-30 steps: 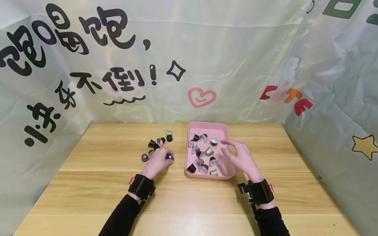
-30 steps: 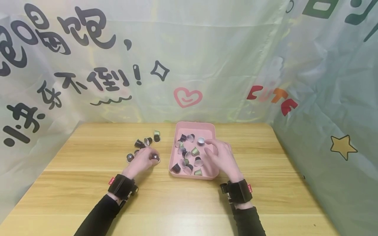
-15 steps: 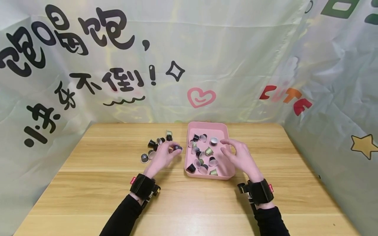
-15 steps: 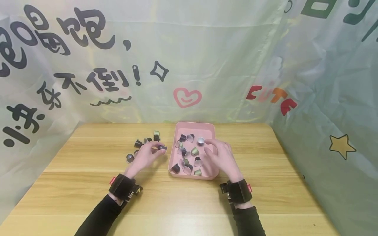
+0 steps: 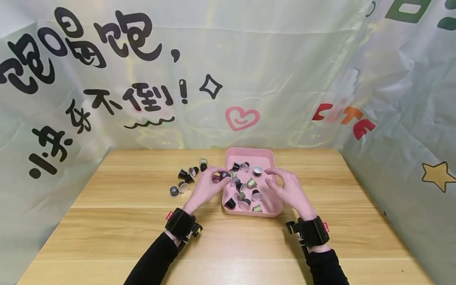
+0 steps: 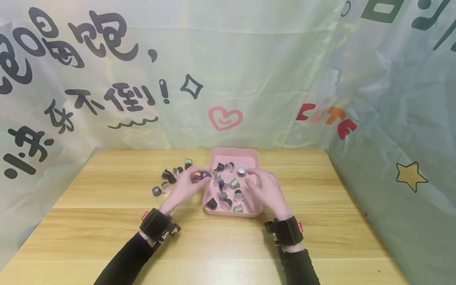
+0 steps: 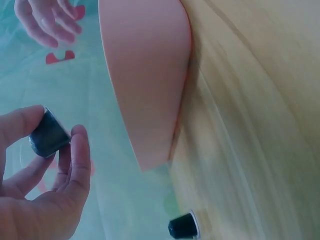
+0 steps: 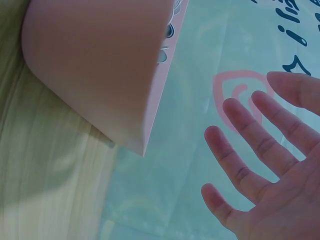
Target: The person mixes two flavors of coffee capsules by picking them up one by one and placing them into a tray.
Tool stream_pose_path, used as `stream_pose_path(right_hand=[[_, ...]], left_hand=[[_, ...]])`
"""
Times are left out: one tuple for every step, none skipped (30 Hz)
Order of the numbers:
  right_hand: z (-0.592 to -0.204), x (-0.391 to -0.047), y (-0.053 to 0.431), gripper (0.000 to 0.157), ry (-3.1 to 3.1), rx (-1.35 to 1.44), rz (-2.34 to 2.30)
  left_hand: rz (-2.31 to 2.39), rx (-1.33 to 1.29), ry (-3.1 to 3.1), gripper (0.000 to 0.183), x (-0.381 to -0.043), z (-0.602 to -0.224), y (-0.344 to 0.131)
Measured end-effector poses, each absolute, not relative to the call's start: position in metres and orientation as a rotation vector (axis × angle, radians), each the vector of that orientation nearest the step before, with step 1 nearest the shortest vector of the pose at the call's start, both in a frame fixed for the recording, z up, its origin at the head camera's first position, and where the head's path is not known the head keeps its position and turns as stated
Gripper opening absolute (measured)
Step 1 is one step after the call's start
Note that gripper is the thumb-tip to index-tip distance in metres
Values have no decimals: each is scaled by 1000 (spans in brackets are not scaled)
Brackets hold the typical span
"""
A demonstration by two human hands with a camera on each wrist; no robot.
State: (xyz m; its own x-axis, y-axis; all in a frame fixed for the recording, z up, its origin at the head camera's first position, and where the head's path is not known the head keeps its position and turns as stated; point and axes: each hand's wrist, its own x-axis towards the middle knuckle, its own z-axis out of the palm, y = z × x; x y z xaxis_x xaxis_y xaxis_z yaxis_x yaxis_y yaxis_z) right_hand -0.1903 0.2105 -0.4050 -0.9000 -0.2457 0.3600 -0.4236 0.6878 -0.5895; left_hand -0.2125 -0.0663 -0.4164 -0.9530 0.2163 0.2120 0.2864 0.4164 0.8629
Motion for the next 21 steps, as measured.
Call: stream_pose_path(right_hand=[[-405,-190,210,34,-2647,538,1020],[-405,-190,210,34,-2645,542,1022],[-406,-191,210,34,-2643,546,1026],[-406,-191,210,33,-2639,549,1026],[-406,-191,210,33,-2635,551,1024],[-406,-191,209,33,-2631,552,1021],[-406,-191,209,33,-2629,554,1021],[-406,-191,209,33,-2626,556,1018],[-406,-191,209,33,-2625,556,1015],[-406,-191,209,33,-2626,557,1013],[-406,-191,209,33,-2630,556,1012],[-406,-191,209,34,-2634,557,1015],[-406,-191,209,34,-2639,557,1016],[-406,-191,209,34,-2646,556,1017],[-406,-190,208,34,-2650,559,1016],[-406,-190,208,34,-2657,563,1015],[-406,-190,208,34,-2664,567,1009],[-406,-190,207,34,-2669,572,1005],[-406,-189,207,34,-2675,577,997],[-406,-189,207,34,-2680,582,994],[-406,-189,206,34,-2683,586,991]], left_hand=[[-1603,-468,-2589,36,-212,-416,-64],[-1606,-476,-2591,34,-212,-415,-62],[-1611,-489,-2592,34,-212,-415,-60],[-1614,-497,-2591,33,-212,-414,-58],[-1616,-507,-2588,32,-212,-414,-57],[-1614,-516,-2586,33,-212,-413,-55],[-1612,-525,-2584,33,-212,-412,-54],[-1609,-531,-2582,34,-212,-412,-53],[-1610,-536,-2581,35,-213,-411,-52],[-1610,-537,-2578,35,-213,-411,-51],[-1612,-539,-2582,36,-213,-411,-50],[-1618,-542,-2582,36,-214,-410,-49],[-1624,-538,-2586,37,-214,-410,-48],[-1627,-537,-2587,37,-214,-410,-48],[-1632,-532,-2589,38,-214,-410,-47],[-1635,-526,-2591,38,-214,-409,-46],[-1637,-522,-2592,39,-214,-409,-46],[-1638,-519,-2591,39,-214,-409,-46],[-1638,-514,-2593,39,-214,-409,-45],[-1641,-512,-2593,39,-214,-409,-45],[-1645,-508,-2594,39,-214,-409,-45]])
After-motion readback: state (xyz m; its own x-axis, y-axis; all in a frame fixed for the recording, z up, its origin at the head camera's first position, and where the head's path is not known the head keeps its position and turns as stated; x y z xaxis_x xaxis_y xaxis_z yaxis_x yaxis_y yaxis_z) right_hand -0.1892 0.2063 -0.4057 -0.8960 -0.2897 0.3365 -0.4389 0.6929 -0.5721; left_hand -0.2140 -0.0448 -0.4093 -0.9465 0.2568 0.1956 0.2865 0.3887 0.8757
